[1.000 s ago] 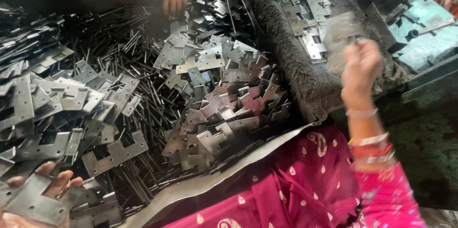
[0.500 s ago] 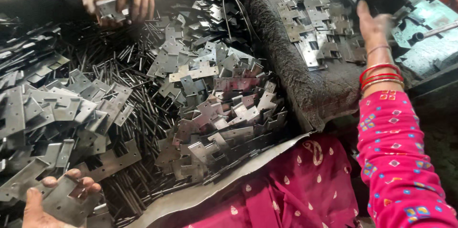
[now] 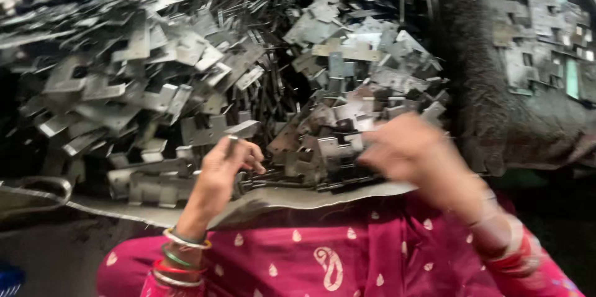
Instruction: The person sits on the floor and assembles metal parts by inserting long pins into rectangular metal plates. They pick up plates and pins from a large pile, insert the pins, and place the assembled units into a separate pile.
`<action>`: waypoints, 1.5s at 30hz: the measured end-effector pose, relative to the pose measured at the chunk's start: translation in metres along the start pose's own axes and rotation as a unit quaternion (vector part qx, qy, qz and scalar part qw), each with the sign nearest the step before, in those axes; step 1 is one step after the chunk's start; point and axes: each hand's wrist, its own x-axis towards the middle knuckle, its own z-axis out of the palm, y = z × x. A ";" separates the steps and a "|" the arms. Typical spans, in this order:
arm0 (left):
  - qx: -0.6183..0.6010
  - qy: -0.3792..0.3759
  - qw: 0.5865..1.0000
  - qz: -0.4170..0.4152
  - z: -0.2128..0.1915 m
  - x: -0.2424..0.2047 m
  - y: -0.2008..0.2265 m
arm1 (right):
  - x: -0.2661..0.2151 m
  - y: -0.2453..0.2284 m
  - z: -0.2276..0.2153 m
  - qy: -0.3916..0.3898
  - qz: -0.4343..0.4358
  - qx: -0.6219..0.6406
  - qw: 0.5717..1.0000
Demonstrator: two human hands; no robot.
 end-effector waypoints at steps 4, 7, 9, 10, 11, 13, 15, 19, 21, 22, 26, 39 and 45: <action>0.064 0.025 0.997 0.047 -0.016 -0.005 0.009 | 0.021 -0.044 0.077 -0.276 0.011 -0.126 0.953; 0.124 0.105 0.986 0.032 -0.033 -0.006 0.018 | 0.024 -0.033 0.099 -0.307 -0.032 -0.171 0.936; 0.218 0.123 0.967 0.044 -0.039 -0.008 0.024 | 0.024 -0.028 0.096 -0.271 -0.055 -0.135 0.951; 0.291 0.114 0.947 0.069 -0.039 -0.007 0.026 | 0.026 -0.027 0.091 -0.252 -0.067 -0.116 0.958; 0.361 0.101 0.922 0.092 -0.037 -0.007 0.026 | 0.028 -0.026 0.082 -0.217 -0.042 -0.076 0.972; 0.475 0.043 0.877 0.056 -0.028 -0.005 0.021 | 0.034 -0.025 0.055 -0.115 0.001 0.021 0.993; 0.544 -0.001 0.839 0.016 -0.017 -0.001 0.012 | 0.037 -0.032 0.028 -0.007 0.072 0.178 0.981; 0.566 -0.078 0.821 -0.009 0.007 0.006 -0.015 | 0.042 -0.053 -0.001 0.251 0.181 0.562 0.767; 0.579 -0.114 0.807 -0.004 0.020 0.008 -0.031 | 0.043 -0.058 -0.007 0.375 0.236 0.615 0.652; 0.599 -0.128 0.791 -0.006 0.027 0.010 -0.039 | 0.044 -0.057 -0.005 0.381 0.245 0.600 0.660; 0.619 -0.151 0.768 -0.058 0.035 0.021 -0.062 | 0.050 -0.048 0.028 0.371 0.173 0.298 0.862; 0.637 -0.140 0.758 -0.033 0.027 0.022 -0.068 | 0.011 -0.034 0.083 0.097 0.037 -0.100 0.990; 0.559 -0.162 0.811 -0.067 0.014 0.019 -0.052 | -0.008 -0.026 0.078 0.175 0.156 0.033 0.972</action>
